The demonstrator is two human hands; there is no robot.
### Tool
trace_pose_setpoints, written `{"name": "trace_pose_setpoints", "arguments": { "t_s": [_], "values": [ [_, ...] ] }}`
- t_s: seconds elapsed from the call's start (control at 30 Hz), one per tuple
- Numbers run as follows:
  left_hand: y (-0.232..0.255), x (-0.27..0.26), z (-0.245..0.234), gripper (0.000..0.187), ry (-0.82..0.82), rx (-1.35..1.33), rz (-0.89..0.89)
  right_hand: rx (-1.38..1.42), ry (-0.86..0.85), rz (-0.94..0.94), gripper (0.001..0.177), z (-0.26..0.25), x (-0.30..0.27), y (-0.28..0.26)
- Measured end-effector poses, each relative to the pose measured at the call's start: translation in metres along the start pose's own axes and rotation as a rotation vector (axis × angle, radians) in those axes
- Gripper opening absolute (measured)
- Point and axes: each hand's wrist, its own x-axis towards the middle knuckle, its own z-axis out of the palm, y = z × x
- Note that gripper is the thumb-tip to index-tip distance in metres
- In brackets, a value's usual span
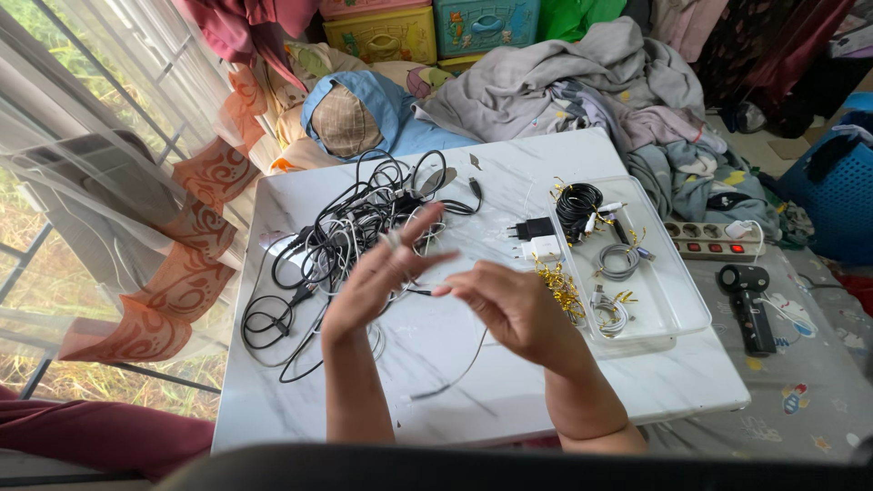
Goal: The person sorts and coils various USB and AV cables by hand, placing some into a clear plastic storage container on a table.
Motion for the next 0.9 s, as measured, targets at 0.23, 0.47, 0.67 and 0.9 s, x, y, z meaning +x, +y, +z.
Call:
{"name": "trace_pose_setpoints", "arguments": {
  "t_s": [0.23, 0.47, 0.67, 0.9],
  "values": [
    [-0.008, -0.003, 0.021, 0.053, -0.314, -0.025, -0.291, 0.025, 0.288, -0.012, 0.015, -0.004, 0.01, 0.033],
    [-0.012, -0.014, 0.015, 0.058, -0.045, -0.3, 0.047, 0.097, 0.092, 0.036, 0.026, 0.025, 0.03, 0.035],
    [0.01, -0.024, -0.025, 0.057, 0.32, -0.525, 0.374, 0.07, -0.161, 0.107, 0.027, 0.039, 0.027, 0.022],
    [0.022, -0.042, -0.083, 0.057, 0.555, -0.506, 0.686, -0.008, -0.433, 0.067, 0.023, 0.017, 0.006, 0.003]
  ]
}}
